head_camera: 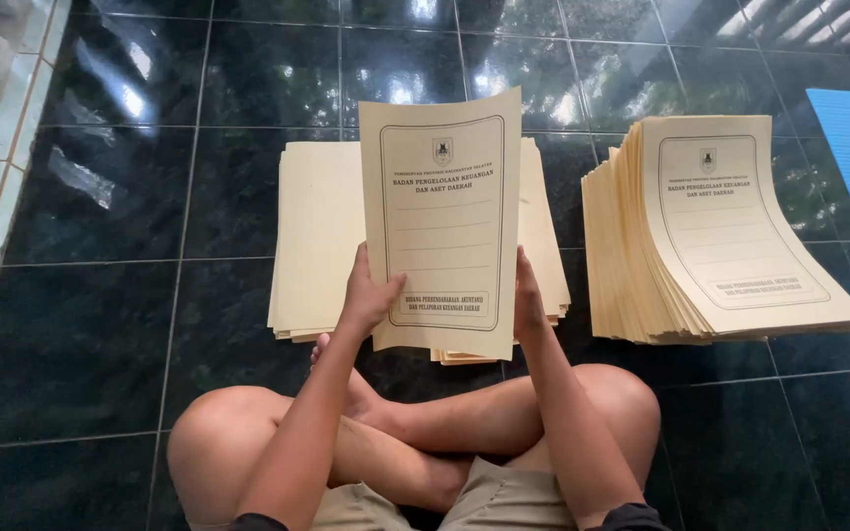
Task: Folding pre-printed document covers along pre-scored lines and stacking them.
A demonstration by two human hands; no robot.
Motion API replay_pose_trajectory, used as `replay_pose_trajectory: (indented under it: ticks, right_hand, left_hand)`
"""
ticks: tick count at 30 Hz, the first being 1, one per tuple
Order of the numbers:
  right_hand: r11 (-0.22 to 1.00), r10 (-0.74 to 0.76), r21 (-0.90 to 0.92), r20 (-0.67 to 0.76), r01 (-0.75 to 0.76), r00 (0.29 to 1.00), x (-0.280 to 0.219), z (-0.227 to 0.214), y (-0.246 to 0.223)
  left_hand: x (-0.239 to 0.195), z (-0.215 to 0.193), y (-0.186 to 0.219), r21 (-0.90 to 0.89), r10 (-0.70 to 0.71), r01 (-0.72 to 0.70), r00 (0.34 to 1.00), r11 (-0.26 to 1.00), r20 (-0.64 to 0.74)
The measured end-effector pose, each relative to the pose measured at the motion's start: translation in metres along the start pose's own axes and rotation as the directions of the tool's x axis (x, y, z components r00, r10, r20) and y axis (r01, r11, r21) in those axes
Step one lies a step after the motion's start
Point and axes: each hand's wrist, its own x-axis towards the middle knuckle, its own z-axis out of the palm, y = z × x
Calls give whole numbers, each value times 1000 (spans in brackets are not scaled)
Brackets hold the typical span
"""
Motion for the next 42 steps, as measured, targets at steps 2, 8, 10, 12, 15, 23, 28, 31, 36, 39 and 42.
replay_pose_trajectory:
  ticks: [2,8,10,12,15,23,28,31,36,39,42]
  right_hand:
    - [998,21,63,25,-23,999,-5,4,-8]
    - [994,-1,105,87,-8,996,-6,12,-17]
    - [997,-20,80,100,12,995,0,7,-13]
    - [998,-57,34,127,53,990,8,-3,-3]
    - [999,-37,-11,136,39,990,5,-5,-12]
    - [997,-60,-29,186,66,981,-14,25,-43]
    - [970,-71,-220,143,101,987,-11,11,-38]
    - [943,-85,-314,107,115,991,-15,15,-45]
    - [912,-83,-392,106,119,991,-22,27,-62]
    - [904,-106,-400,135,152,985,-25,31,-63]
    - [869,-156,-446,166,215,974,-21,24,-59]
  left_hand:
    - [-1,1,5,-1,-17,17,1000,1000,4]
    - [-5,1,15,16,-36,36,999,999,12]
    - [-4,0,14,22,-39,39,999,999,6]
    - [-3,2,13,30,-58,58,998,998,12]
    - [-9,3,26,31,-63,62,998,998,22]
    - [-10,-1,22,80,-85,84,996,993,14]
    - [-17,-4,34,138,-78,77,997,987,6]
    - [-17,-5,34,152,-80,80,997,985,-8]
    - [-16,-7,28,94,-36,36,999,995,0]
    - [-8,-7,19,80,-37,37,999,996,2]
    - [-9,-6,20,92,-41,41,999,995,-7]
